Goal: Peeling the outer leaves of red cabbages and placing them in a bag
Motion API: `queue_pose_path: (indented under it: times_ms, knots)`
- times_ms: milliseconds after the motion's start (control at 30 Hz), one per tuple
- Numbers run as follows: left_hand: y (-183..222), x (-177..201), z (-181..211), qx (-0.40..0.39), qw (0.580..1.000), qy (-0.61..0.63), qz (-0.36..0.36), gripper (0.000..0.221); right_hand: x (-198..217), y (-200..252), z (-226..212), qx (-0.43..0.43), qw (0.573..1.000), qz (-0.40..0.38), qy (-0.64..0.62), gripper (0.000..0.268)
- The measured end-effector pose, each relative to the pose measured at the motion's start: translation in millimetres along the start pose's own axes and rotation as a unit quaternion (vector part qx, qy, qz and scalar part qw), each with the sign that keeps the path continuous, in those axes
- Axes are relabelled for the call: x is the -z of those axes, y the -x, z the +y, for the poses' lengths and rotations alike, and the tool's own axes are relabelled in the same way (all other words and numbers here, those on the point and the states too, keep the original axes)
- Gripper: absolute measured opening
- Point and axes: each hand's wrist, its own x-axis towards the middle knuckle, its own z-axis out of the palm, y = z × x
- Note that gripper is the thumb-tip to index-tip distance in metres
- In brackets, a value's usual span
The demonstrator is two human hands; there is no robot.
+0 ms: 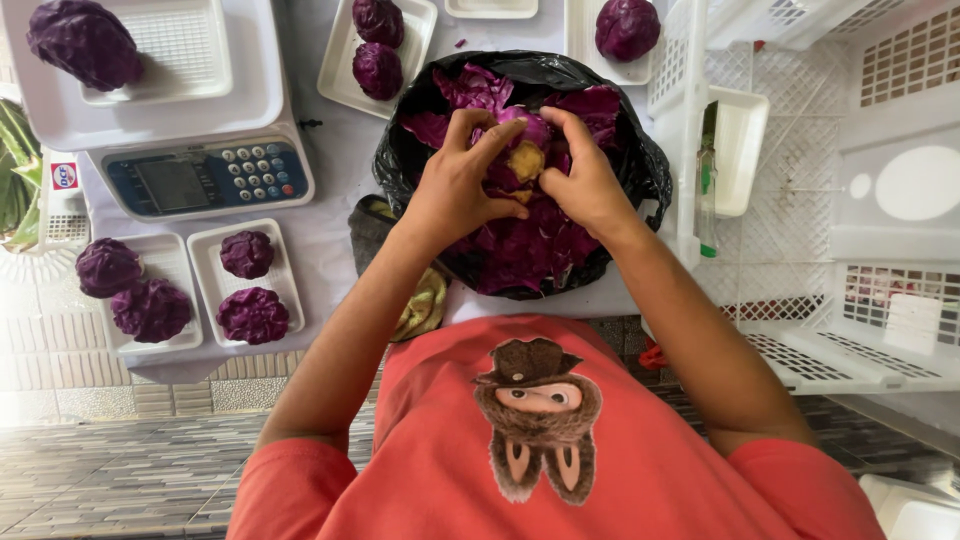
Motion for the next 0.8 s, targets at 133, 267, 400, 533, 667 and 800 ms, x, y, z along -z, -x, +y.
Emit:
queue_pose_path:
  times_ms: [133,267,400,533,667,800]
  knots:
    - [-7,16,14,0.038,0.997,-0.011,-0.071,0.107,-6,-3,18,0.044,0.998,-0.004,0.046,0.083]
    - [-19,22,23,0.087,0.988,-0.01,-0.13,0.089,-17,5,25,0.079,0.992,0.054,0.077,0.083]
    - [-23,23,27,0.118,0.98,-0.019,-0.16,0.075,-18,15,25,0.028,0.968,0.108,0.227,0.064]
    - [-26,22,27,0.121,0.981,-0.019,-0.15,0.051,-9,26,-7,-0.133,0.971,0.002,0.198,0.049]
    - [-29,21,9,0.136,0.985,-0.064,-0.084,0.046,-14,38,16,-0.094,0.984,0.033,0.147,0.046]
    - [-36,20,5,0.131,0.989,-0.049,-0.042,0.048,-19,47,32,-0.063,0.985,0.036,0.155,0.043]
